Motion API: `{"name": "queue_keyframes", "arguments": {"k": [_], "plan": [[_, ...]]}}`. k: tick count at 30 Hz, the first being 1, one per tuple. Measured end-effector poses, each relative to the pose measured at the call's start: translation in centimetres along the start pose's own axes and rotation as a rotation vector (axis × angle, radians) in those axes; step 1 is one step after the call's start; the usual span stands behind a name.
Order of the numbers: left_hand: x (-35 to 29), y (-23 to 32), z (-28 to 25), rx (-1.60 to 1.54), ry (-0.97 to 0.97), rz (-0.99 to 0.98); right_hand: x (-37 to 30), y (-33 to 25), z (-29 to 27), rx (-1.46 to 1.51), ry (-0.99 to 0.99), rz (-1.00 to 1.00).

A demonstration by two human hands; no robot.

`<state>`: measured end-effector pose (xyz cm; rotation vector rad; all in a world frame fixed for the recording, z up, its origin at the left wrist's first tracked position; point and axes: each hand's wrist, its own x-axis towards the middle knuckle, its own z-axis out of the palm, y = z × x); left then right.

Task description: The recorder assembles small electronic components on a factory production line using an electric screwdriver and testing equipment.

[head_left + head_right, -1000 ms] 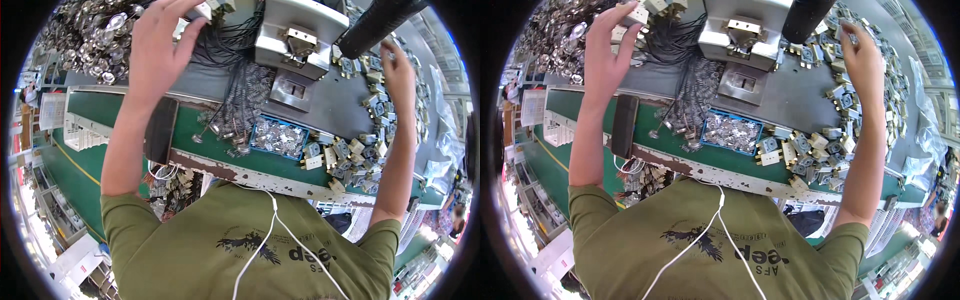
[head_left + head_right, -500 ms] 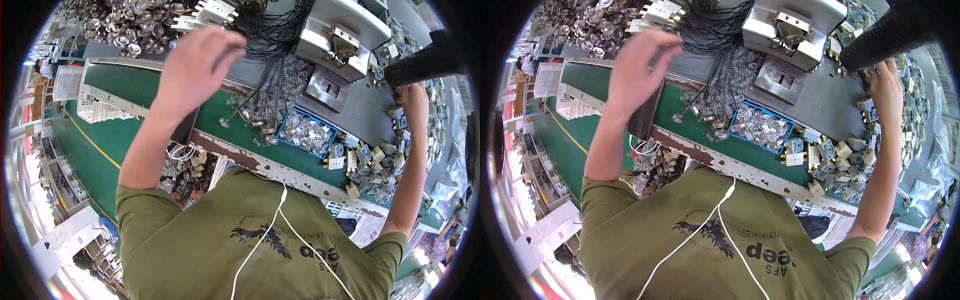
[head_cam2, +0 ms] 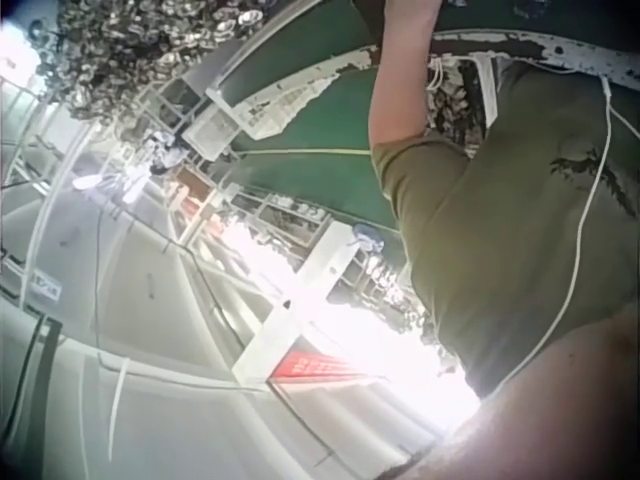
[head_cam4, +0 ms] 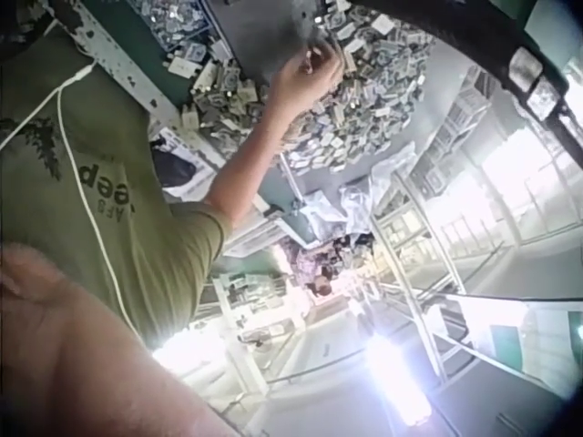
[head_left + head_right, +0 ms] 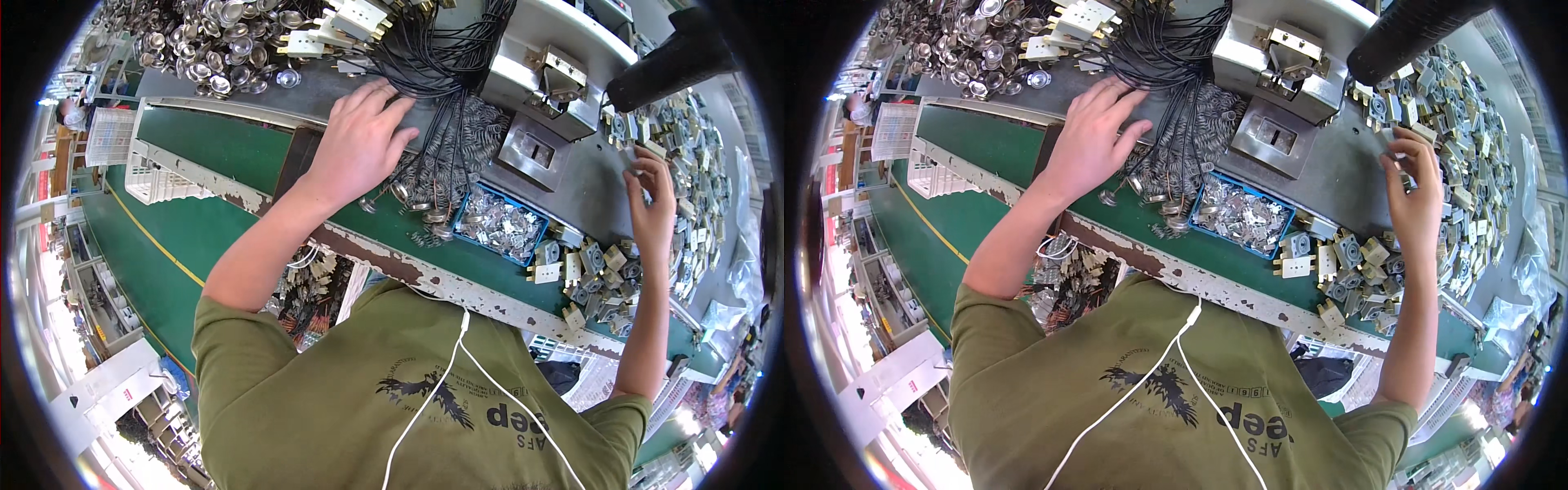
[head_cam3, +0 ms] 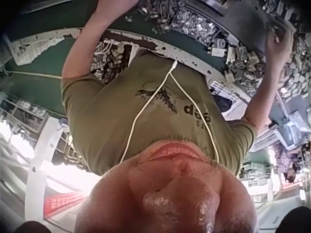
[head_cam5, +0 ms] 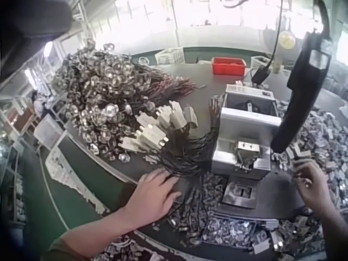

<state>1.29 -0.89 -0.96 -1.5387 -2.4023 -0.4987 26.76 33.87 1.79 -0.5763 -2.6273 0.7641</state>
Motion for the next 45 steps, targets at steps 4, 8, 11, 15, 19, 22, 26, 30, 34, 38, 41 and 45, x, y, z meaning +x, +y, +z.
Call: {"name": "queue_keyframes", "arguments": {"k": [4, 8, 11, 15, 19, 22, 26, 30, 34, 38, 41, 45], "plan": [[0.2, 0.3, 0.5, 0.012, 0.065, -0.042, -0.5, -1.1, 0.8, -0.078, -0.025, -0.027], [0.9, -0.1, 1.6, 0.025, 0.121, -0.047, -1.3, -1.5, 1.1, 0.001, -0.028, -0.007], [1.2, -0.1, 2.3, 0.042, 0.155, -0.078, -2.0, -2.6, 1.0, 0.073, 0.005, -0.031], [1.7, -1.3, 1.5, -0.001, 0.202, -0.058, -1.5, -5.9, 2.2, 0.159, 0.063, -0.197], [1.2, -1.6, -0.7, -0.060, 0.083, 0.025, -0.6, -7.6, 3.1, 0.174, 0.056, -0.292], [0.7, -1.0, -2.8, -0.368, -0.077, -0.237, 0.5, -9.7, 5.1, 0.078, 0.023, -0.319], [1.5, 0.2, -4.5, -0.476, -0.081, -0.258, 0.7, -8.9, 6.3, -0.095, -0.071, -0.388], [1.7, -0.2, -4.3, -0.461, -0.115, -0.179, 0.8, -9.4, 6.8, -0.147, -0.002, -0.466], [2.6, -0.3, -4.1, -0.427, -0.063, -0.074, 0.7, -9.5, 6.4, -0.262, 0.003, -0.527], [2.8, -0.2, -4.3, -0.463, -0.126, -0.111, 0.8, -9.4, 6.6, -0.302, -0.015, -0.525], [2.4, -0.4, -4.6, -0.467, -0.148, -0.137, 0.3, -9.7, 6.7, -0.329, 0.016, -0.550], [2.8, -0.3, -5.0, -0.503, -0.090, -0.110, -3.0, -15.3, 6.7, -0.133, -0.192, -0.685]]}}
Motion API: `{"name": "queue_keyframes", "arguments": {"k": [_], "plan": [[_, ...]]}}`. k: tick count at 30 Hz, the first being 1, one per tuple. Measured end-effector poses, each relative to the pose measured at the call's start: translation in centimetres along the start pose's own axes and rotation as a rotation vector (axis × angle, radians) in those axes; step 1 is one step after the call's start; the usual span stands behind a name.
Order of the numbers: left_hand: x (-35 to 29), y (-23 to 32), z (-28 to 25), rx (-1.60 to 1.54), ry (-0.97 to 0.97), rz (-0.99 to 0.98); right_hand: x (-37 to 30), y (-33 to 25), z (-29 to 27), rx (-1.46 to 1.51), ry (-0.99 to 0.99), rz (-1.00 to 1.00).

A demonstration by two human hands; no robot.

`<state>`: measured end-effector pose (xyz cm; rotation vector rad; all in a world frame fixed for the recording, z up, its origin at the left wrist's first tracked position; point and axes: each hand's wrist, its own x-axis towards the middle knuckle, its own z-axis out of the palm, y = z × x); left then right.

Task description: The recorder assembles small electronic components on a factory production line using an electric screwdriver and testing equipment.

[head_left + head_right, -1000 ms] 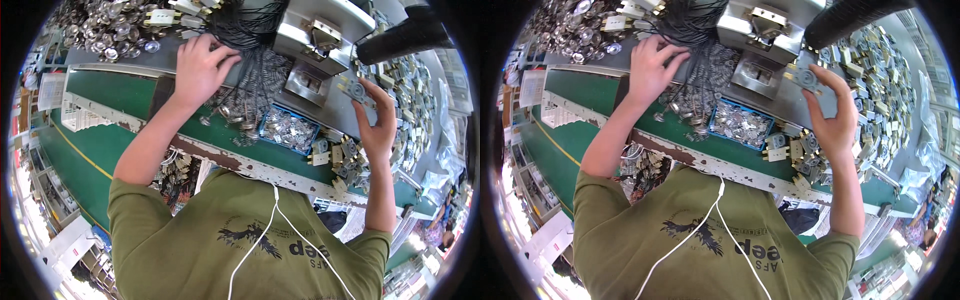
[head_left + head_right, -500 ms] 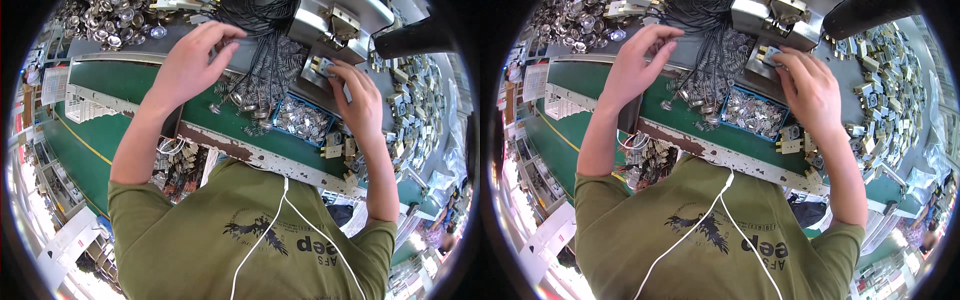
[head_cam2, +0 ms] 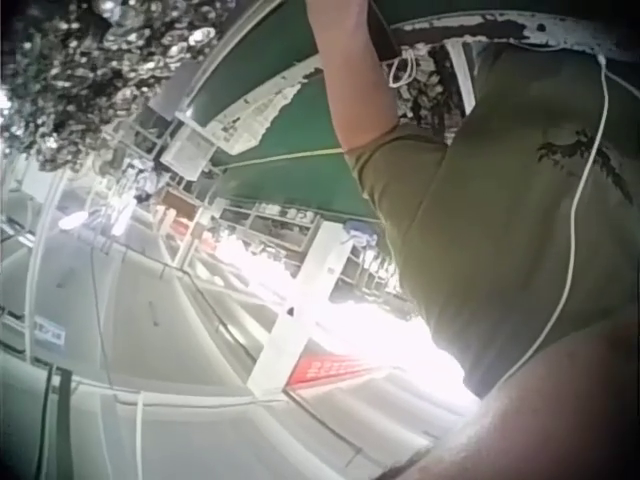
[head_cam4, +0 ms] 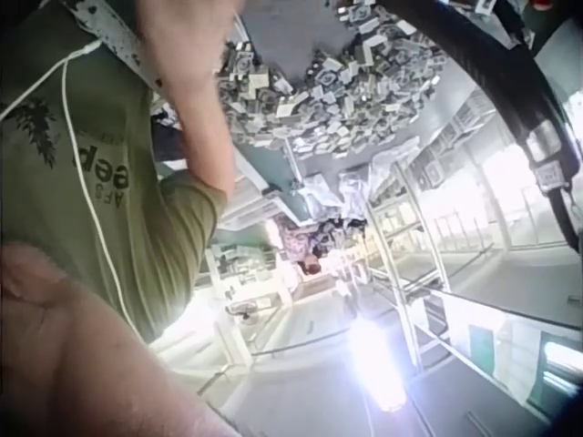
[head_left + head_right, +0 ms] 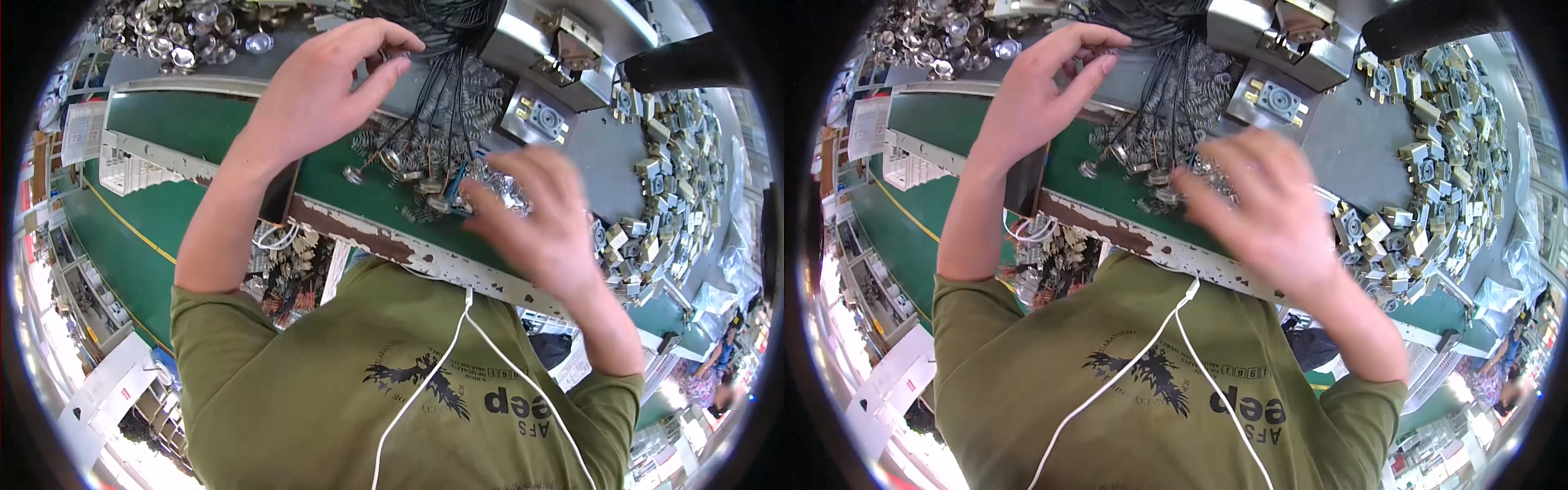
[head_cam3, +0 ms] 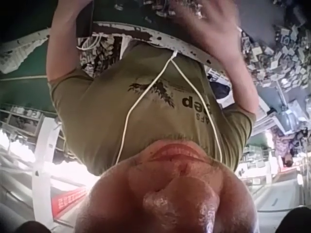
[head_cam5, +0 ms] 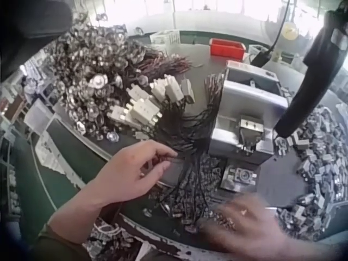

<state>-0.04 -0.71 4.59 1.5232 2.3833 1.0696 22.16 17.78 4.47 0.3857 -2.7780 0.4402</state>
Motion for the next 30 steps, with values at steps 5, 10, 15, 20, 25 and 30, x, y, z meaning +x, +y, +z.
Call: {"name": "queue_keyframes", "arguments": {"k": [5, 10, 15, 20, 25, 30], "plan": [[1.1, 0.2, 0.2, 0.027, 0.011, 0.074, 0.6, -1.8, 2.2, 0.058, -0.025, -0.008], [2.4, 1.0, 0.0, 0.008, 0.037, 0.050, 0.8, -0.3, -2.0, 0.451, 0.162, 0.322], [5.8, -0.4, 3.7, 0.218, 0.182, 0.462, 0.8, 0.8, -2.9, 1.318, 0.046, 0.623], [6.8, -2.6, 5.0, 0.261, 0.151, 0.498, 1.0, -0.7, -0.8, 1.712, 0.153, 0.849], [6.5, -3.8, 5.2, 0.156, 0.246, 0.490, -2.4, -4.5, -0.1, 1.911, 0.165, 1.046], [6.6, -4.0, 4.7, 0.203, 0.201, 0.517, -1.7, -1.2, -3.1, 1.393, -0.147, 0.896]]}}
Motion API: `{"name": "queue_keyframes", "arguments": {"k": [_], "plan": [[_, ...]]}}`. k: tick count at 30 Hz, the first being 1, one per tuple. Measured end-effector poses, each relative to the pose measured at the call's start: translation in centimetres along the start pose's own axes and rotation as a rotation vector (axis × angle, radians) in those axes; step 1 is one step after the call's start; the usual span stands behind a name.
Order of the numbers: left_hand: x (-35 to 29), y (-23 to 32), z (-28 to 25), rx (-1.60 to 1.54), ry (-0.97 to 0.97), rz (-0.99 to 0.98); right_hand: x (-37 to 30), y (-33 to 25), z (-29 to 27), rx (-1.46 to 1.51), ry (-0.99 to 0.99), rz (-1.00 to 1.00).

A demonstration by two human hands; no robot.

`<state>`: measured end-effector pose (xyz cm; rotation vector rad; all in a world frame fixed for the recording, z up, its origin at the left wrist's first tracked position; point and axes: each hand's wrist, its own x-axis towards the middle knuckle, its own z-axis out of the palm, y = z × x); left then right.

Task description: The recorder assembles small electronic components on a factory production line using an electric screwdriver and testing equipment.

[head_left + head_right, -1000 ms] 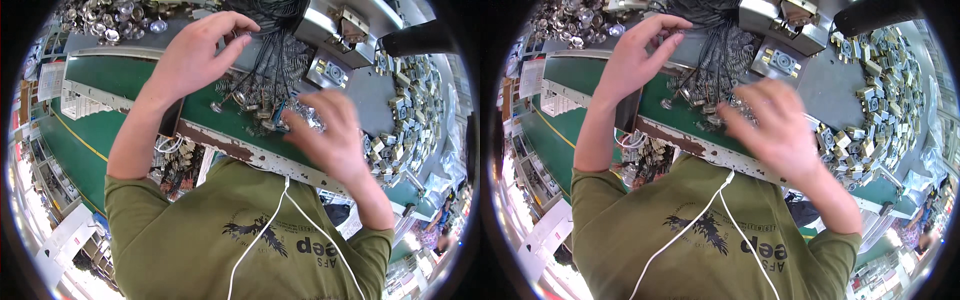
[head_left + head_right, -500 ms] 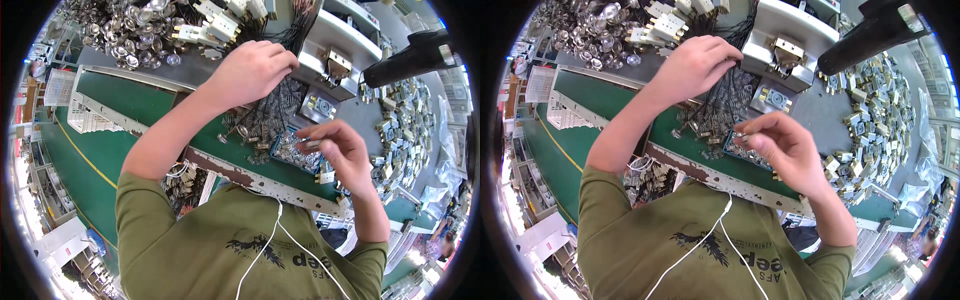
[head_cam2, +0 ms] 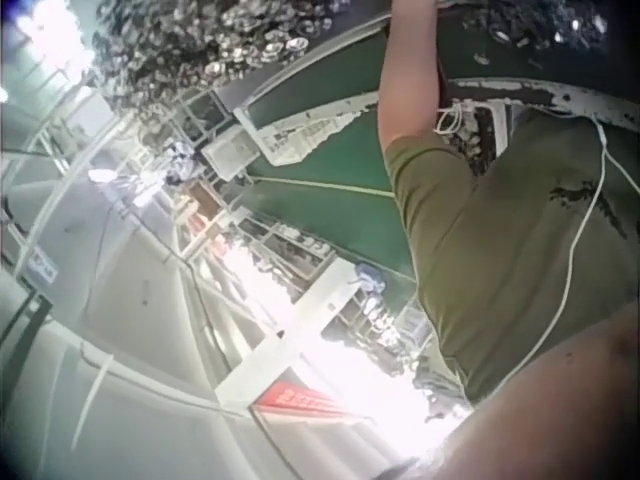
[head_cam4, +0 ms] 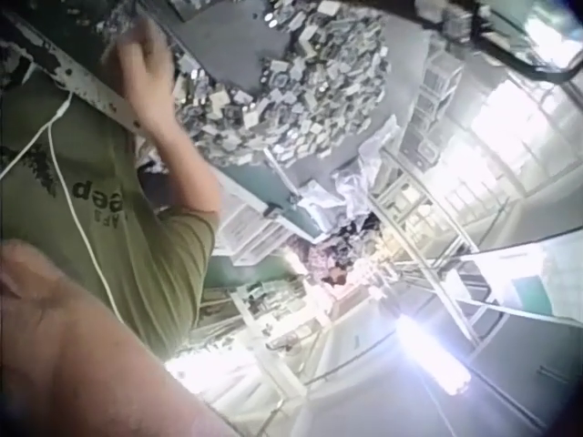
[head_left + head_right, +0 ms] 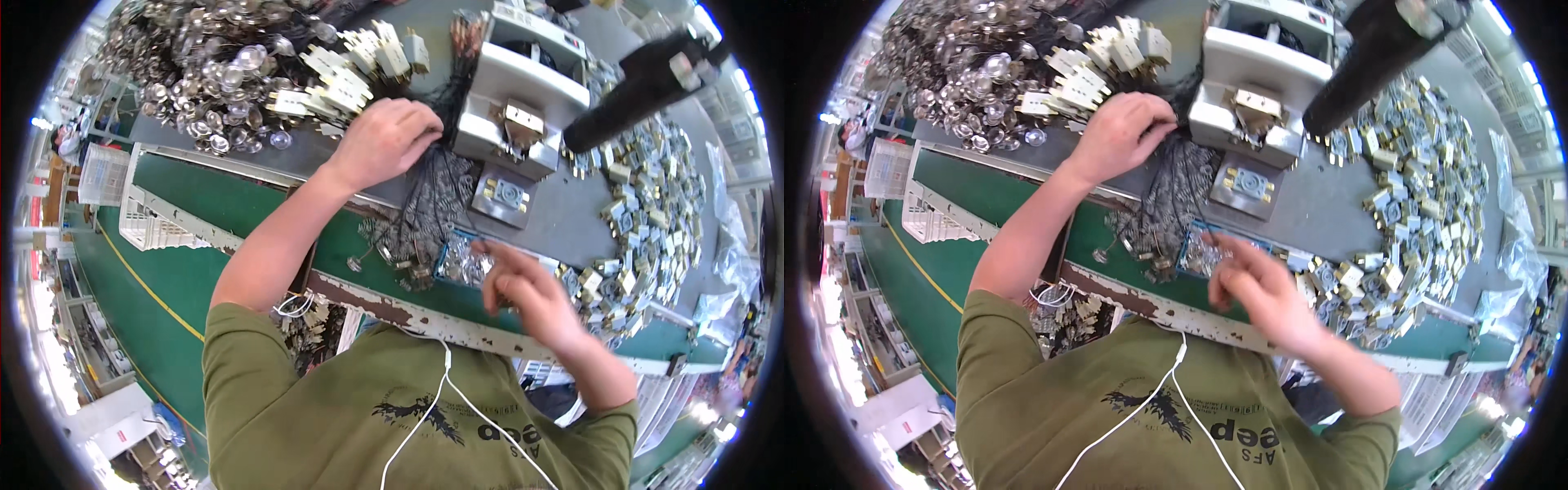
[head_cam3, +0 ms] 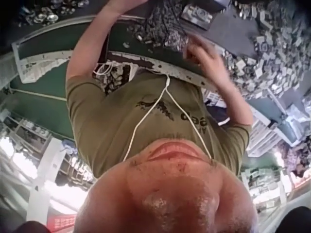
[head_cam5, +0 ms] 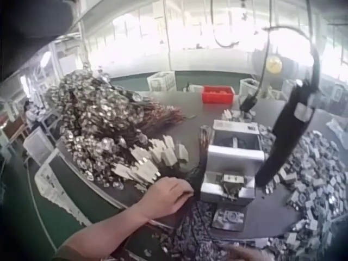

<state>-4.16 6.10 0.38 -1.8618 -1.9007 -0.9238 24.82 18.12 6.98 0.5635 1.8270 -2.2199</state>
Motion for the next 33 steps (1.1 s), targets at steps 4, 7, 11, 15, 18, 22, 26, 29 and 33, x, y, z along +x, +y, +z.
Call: {"name": "queue_keyframes", "arguments": {"k": [4, 7, 11, 15, 18, 22, 26, 29, 33], "plan": [[1.1, 3.4, -1.2, -0.130, 0.090, -0.074, 0.6, -2.0, -2.8, -0.903, 0.301, -0.207], [3.2, 5.7, -1.4, -0.198, -0.051, 0.082, 1.3, 0.8, -3.6, -1.005, 0.341, -0.364], [4.1, 7.8, 1.5, -0.254, -0.161, -0.007, 1.2, 1.7, -3.7, -0.871, 0.376, -0.399], [4.3, 7.9, 3.0, -0.258, -0.231, 0.071, 0.5, 3.2, -3.2, -0.611, 0.353, -0.272], [4.4, 7.9, 3.4, -0.204, -0.269, 0.070, 0.0, 4.1, -3.3, -0.510, 0.333, -0.287], [4.5, 8.1, 3.3, -0.171, -0.271, 0.090, -0.3, 4.5, -3.4, -0.466, 0.351, -0.405], [5.0, 8.7, 3.0, -0.174, -0.290, 0.058, -0.9, 4.7, -3.2, -0.394, 0.421, -0.415], [5.4, 9.3, 1.2, -0.240, -0.315, 0.040, -0.7, 5.3, -3.8, -0.470, 0.462, -0.515], [3.9, 9.7, 0.0, -0.322, -0.418, 0.047, -0.5, 3.0, -4.1, -0.575, 0.491, -0.518]]}}
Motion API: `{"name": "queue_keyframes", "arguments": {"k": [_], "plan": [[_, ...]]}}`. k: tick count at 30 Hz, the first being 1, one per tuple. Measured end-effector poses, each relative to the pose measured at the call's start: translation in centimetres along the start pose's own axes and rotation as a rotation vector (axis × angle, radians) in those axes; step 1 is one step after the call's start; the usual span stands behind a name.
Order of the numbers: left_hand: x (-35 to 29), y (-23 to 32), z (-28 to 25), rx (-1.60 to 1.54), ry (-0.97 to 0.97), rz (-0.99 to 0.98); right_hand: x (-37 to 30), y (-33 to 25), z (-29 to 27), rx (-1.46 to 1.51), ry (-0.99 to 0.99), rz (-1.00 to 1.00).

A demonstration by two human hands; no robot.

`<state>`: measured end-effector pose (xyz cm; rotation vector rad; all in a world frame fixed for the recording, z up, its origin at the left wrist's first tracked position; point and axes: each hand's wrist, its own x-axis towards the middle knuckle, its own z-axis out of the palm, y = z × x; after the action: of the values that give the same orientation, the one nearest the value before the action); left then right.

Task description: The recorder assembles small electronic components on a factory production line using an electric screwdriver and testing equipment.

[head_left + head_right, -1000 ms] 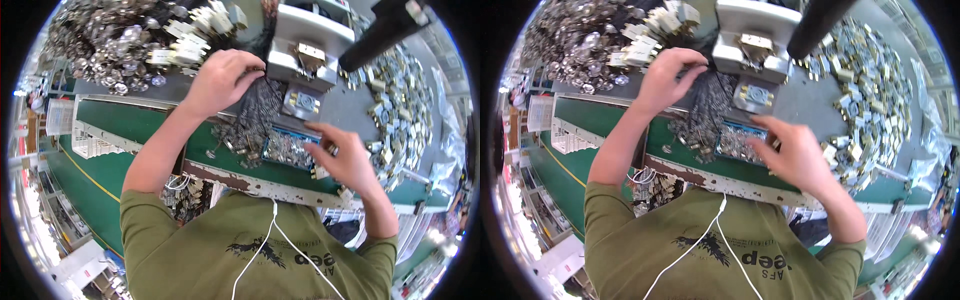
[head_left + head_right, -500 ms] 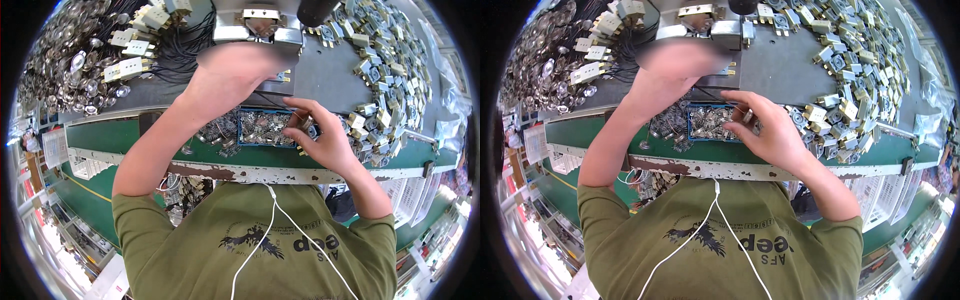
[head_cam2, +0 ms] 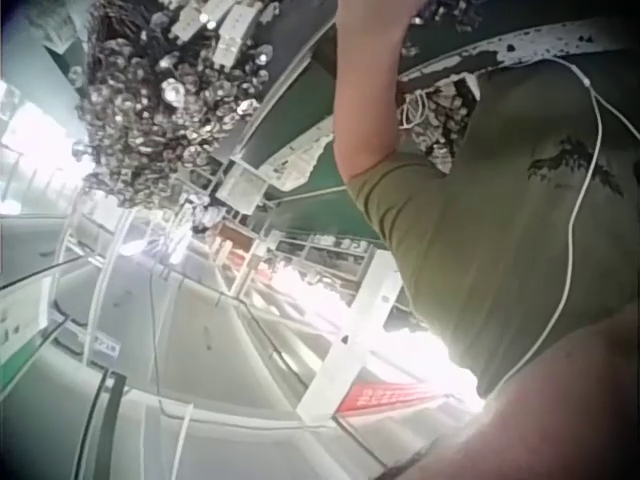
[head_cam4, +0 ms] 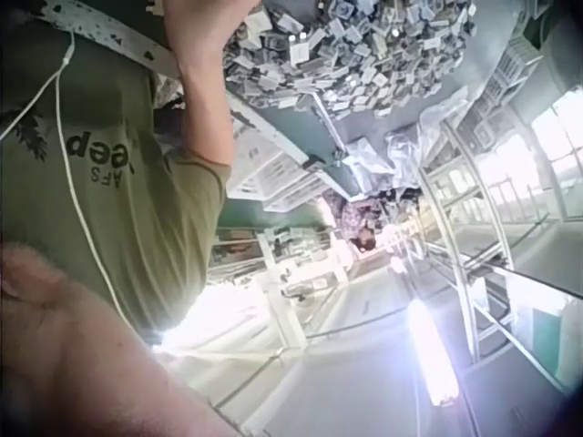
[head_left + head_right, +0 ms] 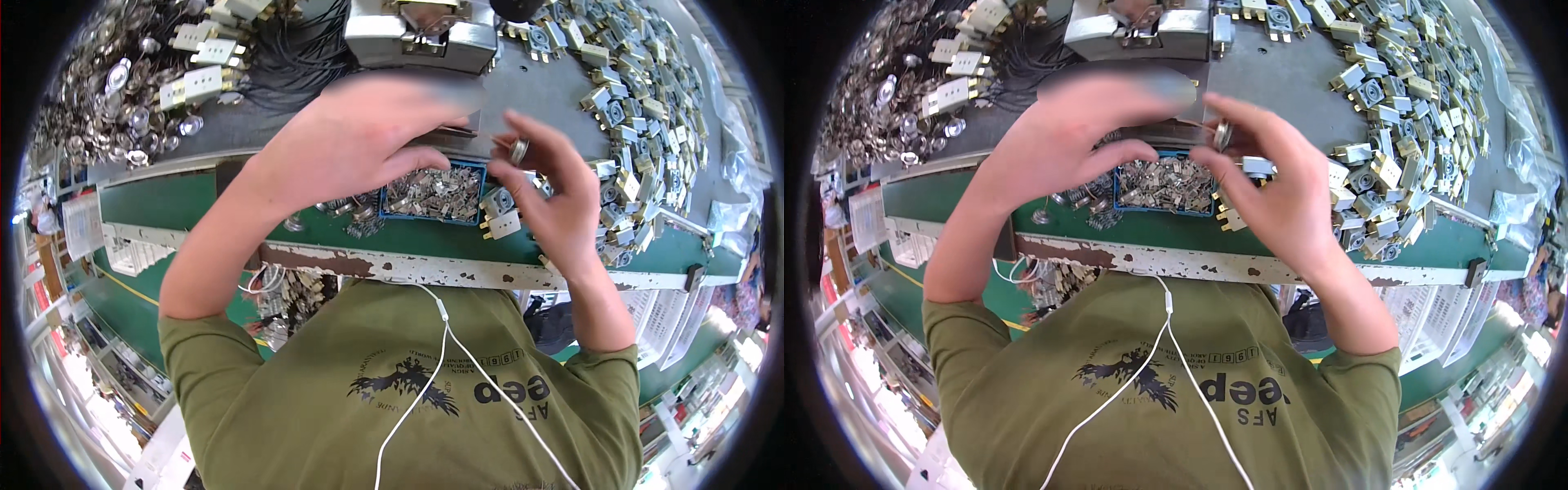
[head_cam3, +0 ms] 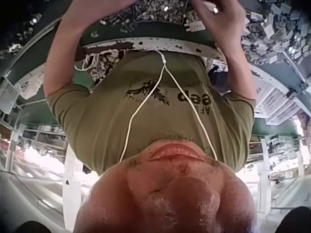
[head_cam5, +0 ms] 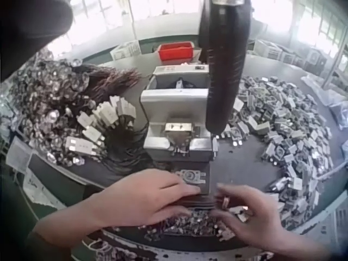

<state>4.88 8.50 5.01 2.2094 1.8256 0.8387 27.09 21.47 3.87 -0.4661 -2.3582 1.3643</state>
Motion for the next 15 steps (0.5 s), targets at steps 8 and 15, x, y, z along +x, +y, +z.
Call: {"name": "queue_keyframes", "arguments": {"k": [8, 15], "plan": [[-0.2, -2.0, -1.6, 0.000, -0.075, 0.034, 2.9, 0.6, -0.3, 0.230, -0.174, 0.249], [-0.2, -3.1, -3.1, -0.073, -0.117, 0.031, 4.2, 1.3, 0.0, 0.619, -0.297, 0.343]]}}
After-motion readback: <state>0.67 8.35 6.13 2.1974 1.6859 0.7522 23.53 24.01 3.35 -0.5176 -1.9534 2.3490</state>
